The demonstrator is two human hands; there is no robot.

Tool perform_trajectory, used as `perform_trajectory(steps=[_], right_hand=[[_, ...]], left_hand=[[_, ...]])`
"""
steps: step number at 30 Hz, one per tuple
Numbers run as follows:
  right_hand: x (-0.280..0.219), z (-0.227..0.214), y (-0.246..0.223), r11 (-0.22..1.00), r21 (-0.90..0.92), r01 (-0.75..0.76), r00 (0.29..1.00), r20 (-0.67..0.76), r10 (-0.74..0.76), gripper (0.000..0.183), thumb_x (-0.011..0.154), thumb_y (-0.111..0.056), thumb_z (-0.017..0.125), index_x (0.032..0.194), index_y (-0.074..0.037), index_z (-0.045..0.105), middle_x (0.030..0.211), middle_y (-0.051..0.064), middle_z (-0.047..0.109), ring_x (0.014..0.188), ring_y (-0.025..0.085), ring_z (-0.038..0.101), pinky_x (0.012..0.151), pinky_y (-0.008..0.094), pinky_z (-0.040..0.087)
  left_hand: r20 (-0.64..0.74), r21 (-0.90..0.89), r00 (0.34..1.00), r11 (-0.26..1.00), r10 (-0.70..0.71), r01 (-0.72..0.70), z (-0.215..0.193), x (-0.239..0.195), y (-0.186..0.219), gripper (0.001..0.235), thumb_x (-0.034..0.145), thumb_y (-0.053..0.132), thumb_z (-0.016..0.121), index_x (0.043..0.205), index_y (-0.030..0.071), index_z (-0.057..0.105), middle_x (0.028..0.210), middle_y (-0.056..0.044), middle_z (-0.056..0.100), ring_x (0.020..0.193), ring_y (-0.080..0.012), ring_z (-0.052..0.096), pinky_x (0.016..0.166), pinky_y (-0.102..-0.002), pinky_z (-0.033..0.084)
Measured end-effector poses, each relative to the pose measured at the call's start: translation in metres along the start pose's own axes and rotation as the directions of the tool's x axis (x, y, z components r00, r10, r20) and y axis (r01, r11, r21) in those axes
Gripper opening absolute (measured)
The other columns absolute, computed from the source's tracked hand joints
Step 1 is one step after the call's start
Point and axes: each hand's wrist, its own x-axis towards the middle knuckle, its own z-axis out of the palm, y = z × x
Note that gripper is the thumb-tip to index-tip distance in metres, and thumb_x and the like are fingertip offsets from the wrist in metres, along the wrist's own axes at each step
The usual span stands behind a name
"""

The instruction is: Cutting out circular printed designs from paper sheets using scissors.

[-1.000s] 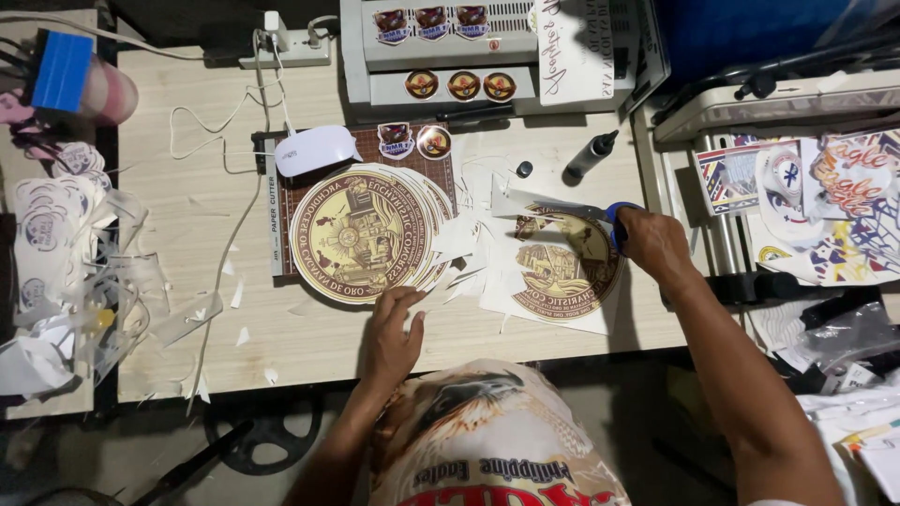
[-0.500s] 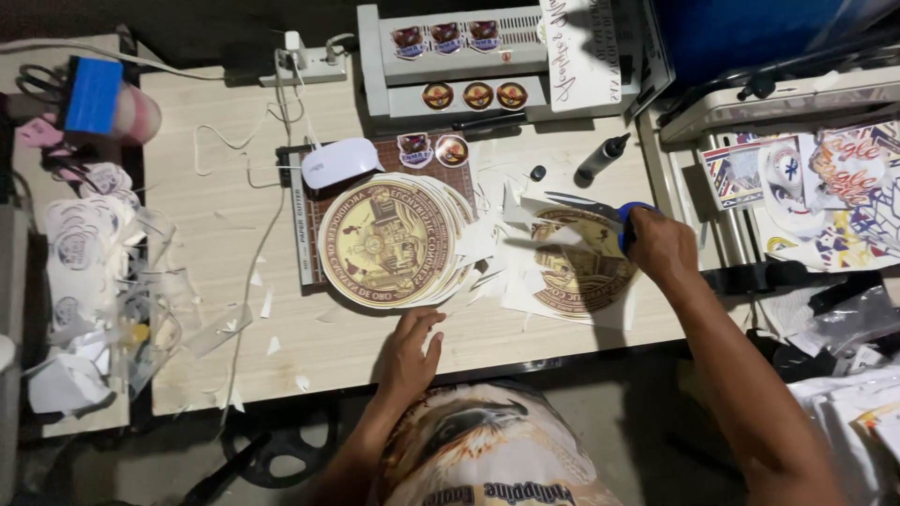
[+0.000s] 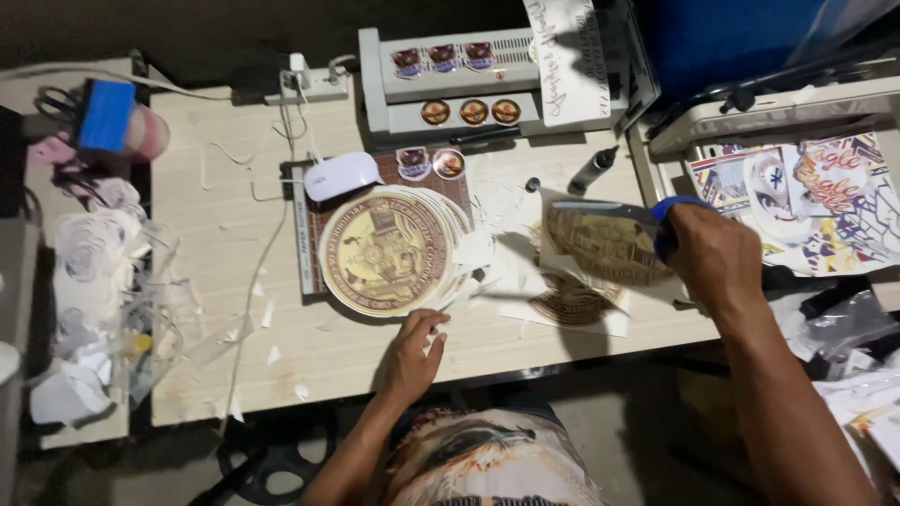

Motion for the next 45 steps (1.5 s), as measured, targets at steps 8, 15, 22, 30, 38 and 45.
perform_trajectory(steps=[8, 15, 22, 30, 38, 45], right_hand=[[0.033, -0.068, 0.021, 0.943, 0.173, 0.285, 0.957, -0.094, -0.273, 0.022, 0.076, -0.007, 0.079, 0.090, -0.007, 0.062, 0.094, 0.012, 0.071, 0.081, 0.034, 0.067, 0.068, 0.043, 0.052], [0.064, -0.092, 0.017, 0.811, 0.300, 0.503, 0.851, -0.010, -0.524, 0.026, 0.067, -0.001, 0.079, 0.086, -0.004, 0.061, 0.088, 0.013, 0.069, 0.079, 0.035, 0.067, 0.065, 0.044, 0.052], [0.079, -0.086, -0.006, 0.711, 0.407, 0.573, 0.780, -0.006, -0.625, 0.028, 0.064, 0.003, 0.078, 0.087, -0.004, 0.064, 0.085, 0.010, 0.072, 0.074, 0.030, 0.069, 0.063, 0.042, 0.055], [0.091, -0.069, -0.039, 0.769, 0.422, 0.480, 0.786, 0.183, -0.591, 0.018, 0.079, 0.003, 0.075, 0.088, -0.010, 0.067, 0.075, 0.005, 0.070, 0.061, 0.020, 0.066, 0.053, 0.037, 0.052], [0.104, -0.060, -0.066, 0.839, 0.482, 0.253, 0.920, 0.149, -0.363, 0.022, 0.091, -0.018, 0.078, 0.111, -0.016, 0.070, 0.085, 0.007, 0.073, 0.069, 0.023, 0.071, 0.059, 0.041, 0.056], [0.076, -0.014, -0.044, 0.554, 0.826, -0.105, 0.983, 0.170, -0.068, 0.050, 0.085, -0.040, 0.082, 0.115, -0.003, 0.068, 0.106, 0.012, 0.074, 0.100, 0.024, 0.072, 0.090, 0.037, 0.058]], left_hand=[[-0.137, 0.056, 0.989, 0.996, -0.057, 0.065, 0.059, 0.030, 0.028, 0.045, 0.090, 0.012, 0.073, 0.133, 0.011, 0.060, 0.129, -0.009, 0.063, 0.103, -0.0270, 0.068, 0.089, -0.041, 0.058], [-0.145, 0.056, 0.988, 0.997, 0.057, -0.049, 0.088, 0.066, 0.056, 0.097, 0.084, 0.038, 0.084, 0.157, 0.008, 0.027, 0.157, -0.018, 0.035, 0.136, -0.0426, 0.049, 0.108, -0.053, 0.044], [0.159, -0.005, 0.984, 0.997, 0.081, -0.081, 0.083, 0.062, 0.049, 0.068, 0.100, 0.042, 0.072, 0.155, 0.008, 0.049, 0.151, -0.018, 0.059, 0.134, -0.0272, 0.062, 0.109, -0.045, 0.049], [0.300, -0.260, 0.953, 0.965, 0.055, 0.026, 0.069, 0.042, 0.023, 0.070, 0.092, 0.040, 0.073, 0.147, 0.003, 0.050, 0.135, -0.014, 0.068, 0.125, -0.0239, 0.062, 0.108, -0.039, 0.048], [0.308, -0.155, 0.919, 0.940, -0.246, 0.304, 0.078, 0.042, -0.035, 0.082, 0.101, 0.064, 0.046, 0.151, -0.002, 0.045, 0.149, -0.018, 0.053, 0.136, -0.0250, 0.048, 0.115, -0.040, 0.037], [0.014, -0.344, 0.837, 0.783, -0.547, 0.518, 0.059, 0.053, -0.056, 0.063, 0.106, 0.051, 0.057, 0.125, -0.008, 0.071, 0.114, -0.037, 0.065, 0.079, -0.0227, 0.060, 0.073, -0.036, 0.053]])
